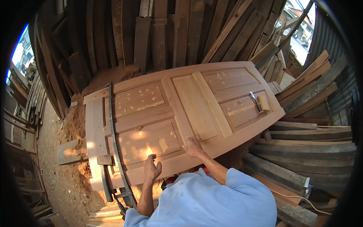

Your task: The person works on a wooden door in a cluttered workshop, using a chisel and mallet to carve details. They move around the workspace, pick up tools, and adjust the door's position while continuing to shape the wood.

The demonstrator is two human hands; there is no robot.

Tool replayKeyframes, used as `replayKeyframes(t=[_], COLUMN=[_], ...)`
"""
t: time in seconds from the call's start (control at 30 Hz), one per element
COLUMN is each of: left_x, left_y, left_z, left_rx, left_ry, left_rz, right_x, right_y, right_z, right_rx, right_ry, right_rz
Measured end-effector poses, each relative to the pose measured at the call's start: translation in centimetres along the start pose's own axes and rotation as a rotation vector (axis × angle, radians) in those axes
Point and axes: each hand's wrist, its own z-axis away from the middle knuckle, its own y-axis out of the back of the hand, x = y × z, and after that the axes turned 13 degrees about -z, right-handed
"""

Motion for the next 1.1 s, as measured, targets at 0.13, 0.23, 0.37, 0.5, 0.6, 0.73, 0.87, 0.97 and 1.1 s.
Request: replayKeyframes(t=[0.13, 0.23, 0.37, 0.5, 0.6, 0.73, 0.87, 0.97, 1.1], left_x=[2.1, 4.7, 8.4, 11.5, 12.7, 16.6, 17.8, 18.1, 18.3], left_y=[-2.7, -5.0, -8.8, -13.1, -17.9, -22.2, -24.5, -24.2, -24.0], left_z=[-3.1, -5.6, -8.6, -11.0, -13.2, -15.0, -15.6, -16.0, -15.8], left_rx=[-0.243, -0.42, -0.441, -0.373, -0.294, -0.114, 0.03, 0.056, 0.134], left_ry=[-0.194, -0.248, -0.282, -0.183, 0.042, 0.269, 0.317, 0.334, 0.328], left_rz=[-0.218, -0.351, -0.399, -0.372, -0.308, -0.424, -0.579, -0.577, -0.588], right_x=[4.2, 8.0, 12.1, 16.3, 19.7, 26.9, 34.5, 39.4, 42.5], right_y=[3.4, 7.8, 13.5, 19.0, 24.3, 32.3, 39.3, 42.4, 43.4], right_z=[1.3, 2.5, 3.3, 1.7, -0.7, -5.8, -9.9, -12.8, -15.7], right_rx=[0.161, 0.256, 0.385, 0.5, 0.517, 0.627, 0.659, 0.538, 0.419], right_ry=[-0.129, -0.298, -0.475, -0.543, -0.58, -0.596, -0.719, -0.809, -0.917], right_rz=[-0.057, -0.119, -0.205, -0.177, -0.134, 0.012, 0.189, 0.215, 0.197])
